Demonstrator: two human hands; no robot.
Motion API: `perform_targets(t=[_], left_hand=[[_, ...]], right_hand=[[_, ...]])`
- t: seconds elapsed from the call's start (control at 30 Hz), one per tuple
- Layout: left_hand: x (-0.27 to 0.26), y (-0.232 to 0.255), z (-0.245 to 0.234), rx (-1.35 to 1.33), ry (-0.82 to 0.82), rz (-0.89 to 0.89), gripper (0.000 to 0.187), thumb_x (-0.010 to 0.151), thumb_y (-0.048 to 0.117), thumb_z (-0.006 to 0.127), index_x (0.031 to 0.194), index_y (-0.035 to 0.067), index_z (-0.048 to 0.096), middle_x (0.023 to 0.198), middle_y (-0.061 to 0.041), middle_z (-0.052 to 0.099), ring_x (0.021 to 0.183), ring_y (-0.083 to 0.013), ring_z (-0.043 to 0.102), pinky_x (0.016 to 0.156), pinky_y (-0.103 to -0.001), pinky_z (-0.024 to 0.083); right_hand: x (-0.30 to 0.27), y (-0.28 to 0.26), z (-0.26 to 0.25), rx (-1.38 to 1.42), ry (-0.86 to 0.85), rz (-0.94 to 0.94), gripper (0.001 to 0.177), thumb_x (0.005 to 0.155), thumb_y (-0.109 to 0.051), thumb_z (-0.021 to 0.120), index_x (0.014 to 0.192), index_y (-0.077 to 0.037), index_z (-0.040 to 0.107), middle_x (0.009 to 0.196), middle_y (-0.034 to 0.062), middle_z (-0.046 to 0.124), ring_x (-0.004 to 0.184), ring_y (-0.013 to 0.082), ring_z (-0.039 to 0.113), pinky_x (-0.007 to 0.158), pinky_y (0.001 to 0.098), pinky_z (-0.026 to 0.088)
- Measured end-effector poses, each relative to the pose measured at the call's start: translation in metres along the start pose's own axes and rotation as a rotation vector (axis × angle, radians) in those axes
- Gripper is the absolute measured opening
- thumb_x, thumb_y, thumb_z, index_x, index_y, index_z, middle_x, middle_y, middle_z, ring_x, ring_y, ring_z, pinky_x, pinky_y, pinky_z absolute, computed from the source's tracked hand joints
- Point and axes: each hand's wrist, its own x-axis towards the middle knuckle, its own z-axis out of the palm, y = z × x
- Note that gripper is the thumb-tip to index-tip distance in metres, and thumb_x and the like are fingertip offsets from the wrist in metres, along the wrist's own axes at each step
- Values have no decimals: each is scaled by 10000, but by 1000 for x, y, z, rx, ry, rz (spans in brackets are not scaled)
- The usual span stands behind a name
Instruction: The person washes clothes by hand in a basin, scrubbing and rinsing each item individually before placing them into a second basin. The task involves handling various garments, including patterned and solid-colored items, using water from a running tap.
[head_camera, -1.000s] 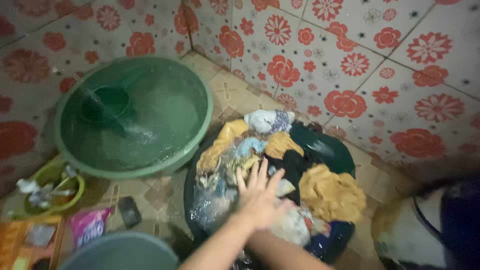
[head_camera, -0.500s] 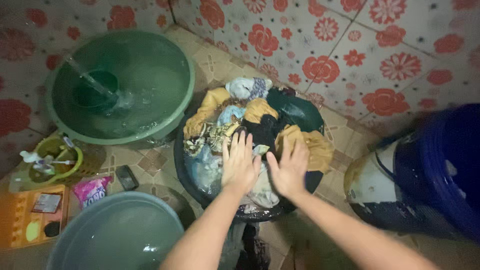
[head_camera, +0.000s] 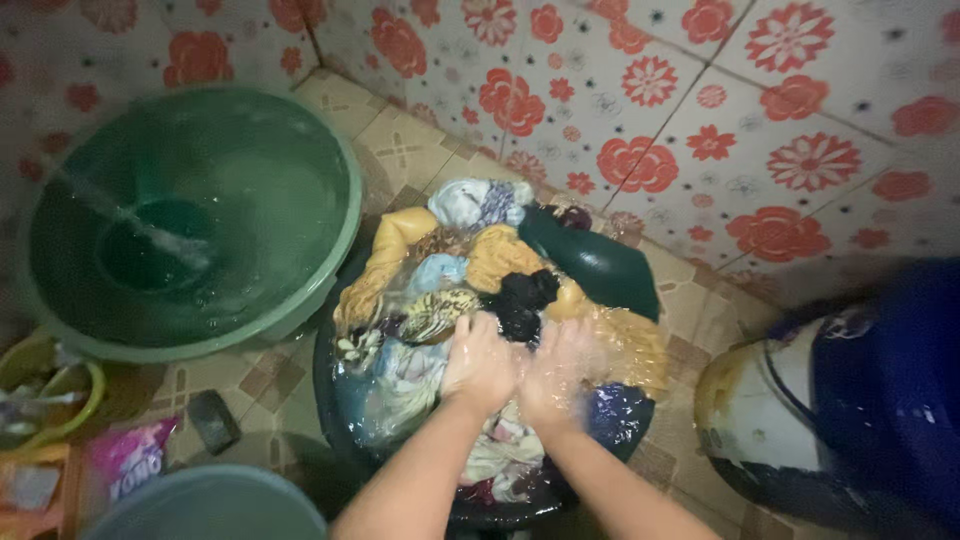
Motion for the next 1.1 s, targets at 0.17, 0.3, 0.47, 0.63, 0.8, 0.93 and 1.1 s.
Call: perform_targets(t=[0.17,0.3,0.47,0.63,0.8,0.93,1.1], left_hand=[[-11,-22,31,-374,512,116,255,807,298,616,764,67,716,994,-147,617,1070,-323,529,1008,-478,359],[-4,-32,51,-407,562,179,242,743,296,642,694,65,689,967,-151,612,1028,-338,549,966,-489,372],[11,-42,54,-349,553,157,306,713,348,656,644,52,687,940,-175,626,961,-344,576,894,-501,391],[-3,-46,26,-689,414,-11,187,800,203,622,698,54,671,892,-144,615,966,-332,600,911,-469,461],[80,-53,-29,-584,952,-52,417,805,61,646,1222,70,641,1268,-148,652,1218,-332,593,1070,-509,392],[151,-67,-50,-232,445,-98,541,824,263,637,1362,208,620,1379,-163,586,1326,-325,495,1134,-542,287],[185,-68,-21,-158,-201,-193,395,986,391,563,1210,140,770,1250,-148,704,1182,-309,663,1040,-466,486]], right_hand=[[40,2,-77,-72,-308,-92,498,902,-462,586,1317,-188,619,1347,171,610,1301,365,552,1070,541,448],[106,31,-101,-35,114,-309,467,936,-556,559,1260,-234,654,1253,142,721,1146,347,701,942,492,558],[116,22,-37,283,149,-204,729,892,-559,608,1458,-109,518,1354,318,566,1032,542,627,813,590,523],[61,38,-29,71,-186,-172,700,980,-536,498,1373,43,504,1132,296,689,1027,442,689,906,494,554],[62,43,-5,-118,-207,-298,448,933,-389,568,1010,30,707,1068,272,691,953,410,713,835,487,579],[115,36,23,-224,-364,-193,241,888,-220,587,946,-73,768,1032,201,739,992,362,732,868,468,585],[160,21,45,-163,-376,-60,286,744,-240,720,968,-69,768,1048,212,733,1031,347,713,889,441,578]])
